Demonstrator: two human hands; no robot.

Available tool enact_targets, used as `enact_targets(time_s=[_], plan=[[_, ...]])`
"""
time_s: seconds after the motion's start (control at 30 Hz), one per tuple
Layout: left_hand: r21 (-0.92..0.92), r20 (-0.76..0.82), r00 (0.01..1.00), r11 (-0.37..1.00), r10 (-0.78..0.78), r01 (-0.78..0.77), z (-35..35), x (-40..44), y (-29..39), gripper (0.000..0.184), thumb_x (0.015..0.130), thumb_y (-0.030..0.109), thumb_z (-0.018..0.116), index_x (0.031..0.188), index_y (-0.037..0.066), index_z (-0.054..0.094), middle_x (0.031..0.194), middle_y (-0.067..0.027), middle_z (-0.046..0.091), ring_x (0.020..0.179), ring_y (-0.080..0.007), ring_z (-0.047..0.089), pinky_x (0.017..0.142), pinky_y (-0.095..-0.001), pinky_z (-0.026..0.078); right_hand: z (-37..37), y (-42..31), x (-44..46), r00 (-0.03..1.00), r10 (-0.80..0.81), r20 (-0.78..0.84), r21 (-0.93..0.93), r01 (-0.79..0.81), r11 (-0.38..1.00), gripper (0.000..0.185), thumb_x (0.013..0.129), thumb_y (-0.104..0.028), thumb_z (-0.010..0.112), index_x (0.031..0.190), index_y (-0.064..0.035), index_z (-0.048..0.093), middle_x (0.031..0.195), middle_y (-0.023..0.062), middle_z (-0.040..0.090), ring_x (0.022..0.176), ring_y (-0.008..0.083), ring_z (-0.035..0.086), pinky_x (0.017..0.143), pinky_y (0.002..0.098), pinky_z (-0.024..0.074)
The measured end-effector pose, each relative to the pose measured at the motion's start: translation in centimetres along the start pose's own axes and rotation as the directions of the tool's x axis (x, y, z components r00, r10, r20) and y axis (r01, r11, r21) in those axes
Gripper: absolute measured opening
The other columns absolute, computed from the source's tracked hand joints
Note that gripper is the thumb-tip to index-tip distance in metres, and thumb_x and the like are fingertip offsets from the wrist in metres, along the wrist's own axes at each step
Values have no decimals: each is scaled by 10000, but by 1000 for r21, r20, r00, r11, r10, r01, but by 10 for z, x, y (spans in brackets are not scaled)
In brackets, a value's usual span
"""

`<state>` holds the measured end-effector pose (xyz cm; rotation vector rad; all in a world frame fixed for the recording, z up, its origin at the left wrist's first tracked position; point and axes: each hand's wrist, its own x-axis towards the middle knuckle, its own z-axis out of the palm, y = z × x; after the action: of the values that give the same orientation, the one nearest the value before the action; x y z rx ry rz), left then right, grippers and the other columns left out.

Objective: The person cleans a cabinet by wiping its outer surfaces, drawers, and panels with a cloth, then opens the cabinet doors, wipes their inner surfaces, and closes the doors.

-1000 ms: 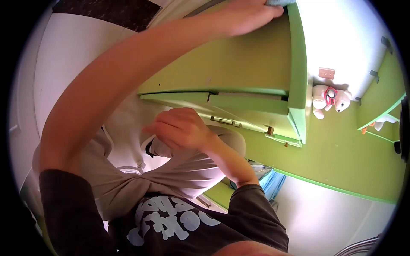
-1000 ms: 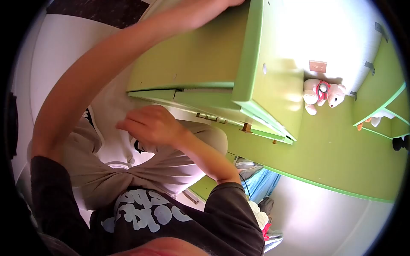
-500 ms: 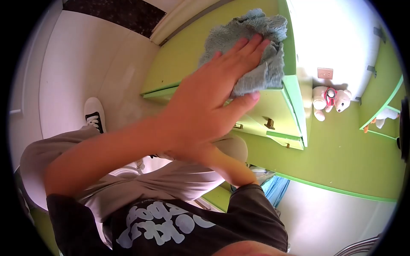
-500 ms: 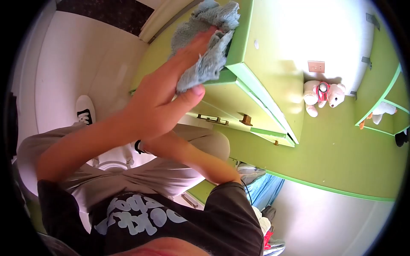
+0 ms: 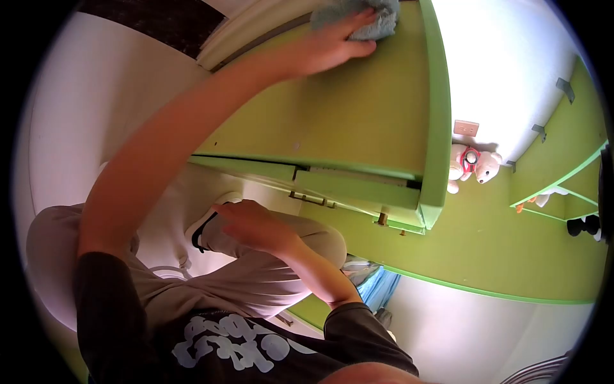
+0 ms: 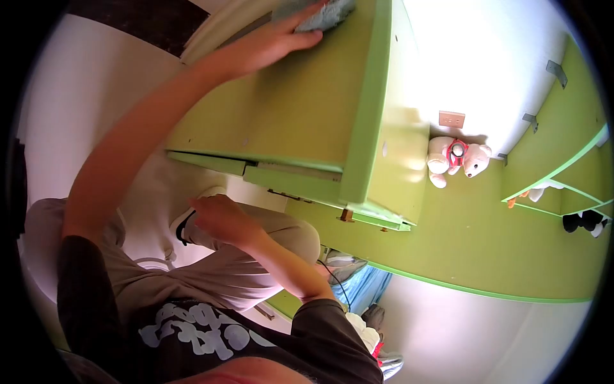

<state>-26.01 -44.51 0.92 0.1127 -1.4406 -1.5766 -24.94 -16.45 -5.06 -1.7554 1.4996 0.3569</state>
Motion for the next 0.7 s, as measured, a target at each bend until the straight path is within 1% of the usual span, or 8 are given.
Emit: enact_targets(time_s=[0.07, 0.17, 0.23, 0.3, 0.43, 0.5, 0.6, 0.7], plan=[[5, 8, 1000, 1000, 10, -10, -8, 20, -11, 709, 1000, 328, 484, 1541, -24, 190, 1571, -240, 281, 1468, -340, 246, 1192, -350, 190, 3, 4, 4, 1000, -5, -28, 7, 5, 1000, 514, 890, -166, 622, 1357, -7, 476, 1160, 185, 629, 1056, 348, 607, 925, 437, 476], [48, -16, 999, 997, -52, 53, -18, 42, -16, 750, 990, 378, 502, 1543, -22, 189, 1596, -218, 237, 1487, -335, 196, 1206, -364, 156, 7, 10, 10, 999, -7, -52, -7, 7, 1000, 503, 884, -170, 629, 1336, 1, 488, 1141, 181, 637, 1048, 347, 612, 923, 431, 478], [4, -5, 999, 999, 52, -52, -17, 45, -15, 774, 985, 435, 487, 1550, -1, 187, 1596, -223, 233, 1482, -344, 207, 1205, -382, 159, 5, 7, 12, 999, 2, -46, -20, -3, 1000, 497, 882, -174, 632, 1325, 3, 494, 1128, 176, 642, 1047, 346, 613, 922, 429, 479], [183, -94, 981, 965, -171, 186, -15, 40, -9, 775, 979, 452, 492, 1555, 26, 197, 1597, -221, 233, 1477, -344, 221, 1205, -390, 166, 3, 1, 14, 999, 38, -4, -104, -38, 994, 482, 880, -175, 634, 1311, 0, 505, 1097, 167, 648, 1020, 346, 618, 913, 436, 478], [181, -62, 988, 972, -143, 152, -17, 26, -13, 775, 984, 433, 491, 1569, 54, 154, 1615, -207, 186, 1488, -344, 188, 1207, -384, 154, 8, -3, 15, 998, -46, -46, -104, 41, 994, 461, 881, -178, 633, 1296, -15, 517, 1081, 166, 645, 979, 350, 624, 896, 442, 477], [101, -161, 981, 987, -106, 123, -12, 1, -14, 709, 941, 387, 595, 1500, 23, 355, 1513, -222, 400, 1395, -337, 390, 1146, -378, 304, 3, -8, 9, 992, -95, -87, -42, 91, 995, 454, 880, -184, 634, 1293, -30, 527, 1080, 164, 644, 962, 353, 622, 886, 444, 477], [-67, -1, 998, 995, -70, 70, -8, -60, 1, 714, 988, 374, 525, 1549, 37, 238, 1618, -146, 228, 1487, -284, 221, 1198, -366, 194, 5, -16, -2, 992, -106, -66, -111, 98, 989, 457, 883, -185, 629, 1305, -42, 529, 1106, 156, 638, 995, 355, 606, 896, 441, 472], [70, -58, 994, 993, -88, 92, 4, -126, 14, 668, 991, 276, 527, 1549, 44, 241, 1610, -141, 247, 1481, -275, 233, 1200, -371, 190, 3, -24, -11, 991, -108, -74, -232, 88, 969, 503, 886, -192, 633, 1347, -43, 498, 1170, 149, 605, 1048, 350, 584, 899, 441, 468]])
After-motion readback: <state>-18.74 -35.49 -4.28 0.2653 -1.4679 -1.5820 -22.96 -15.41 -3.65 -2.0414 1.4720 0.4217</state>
